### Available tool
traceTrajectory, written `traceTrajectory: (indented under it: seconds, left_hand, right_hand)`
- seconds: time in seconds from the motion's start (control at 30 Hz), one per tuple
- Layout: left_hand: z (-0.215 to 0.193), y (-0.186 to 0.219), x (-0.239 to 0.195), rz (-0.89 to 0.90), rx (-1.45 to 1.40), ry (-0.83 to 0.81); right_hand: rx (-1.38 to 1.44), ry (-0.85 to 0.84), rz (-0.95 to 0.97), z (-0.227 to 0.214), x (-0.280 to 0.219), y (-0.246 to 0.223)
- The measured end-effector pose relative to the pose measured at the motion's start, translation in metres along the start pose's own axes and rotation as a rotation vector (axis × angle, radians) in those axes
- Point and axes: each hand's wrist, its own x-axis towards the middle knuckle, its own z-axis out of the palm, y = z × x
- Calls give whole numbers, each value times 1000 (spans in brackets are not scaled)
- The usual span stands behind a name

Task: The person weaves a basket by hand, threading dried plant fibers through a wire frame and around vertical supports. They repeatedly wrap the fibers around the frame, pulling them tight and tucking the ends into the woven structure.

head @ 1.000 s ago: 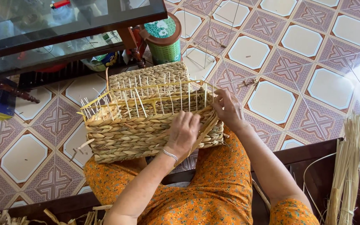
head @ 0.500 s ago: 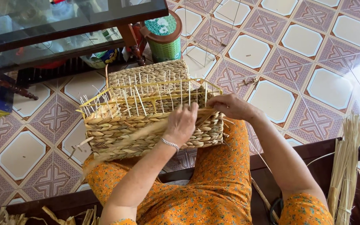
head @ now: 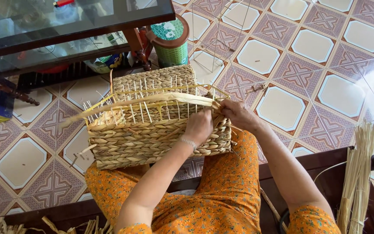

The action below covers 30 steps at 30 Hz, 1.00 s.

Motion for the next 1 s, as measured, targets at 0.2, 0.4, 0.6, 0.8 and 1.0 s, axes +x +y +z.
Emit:
traceTrajectory:
  seconds: [0.2, 0.4, 0.6, 0.8, 1.0]
  left_hand:
    - [-24, 7, 26, -154, -322, 22]
    - [-33, 34, -9, -222, -646, 21]
    - [-26, 34, -37, 114, -508, 296]
    - [-28, 13, -41, 247, -54, 398]
    - [-112, 3, -46, 129, 356, 519]
  right_hand:
    - [-13, 95, -23, 7, -3, 6]
    - [3, 163, 32, 15, 3, -1]
    - [-34, 250, -23, 11, 4, -27]
    - [-142, 169, -166, 23, 0, 7]
    - [-194, 194, -191, 20, -5, -14]
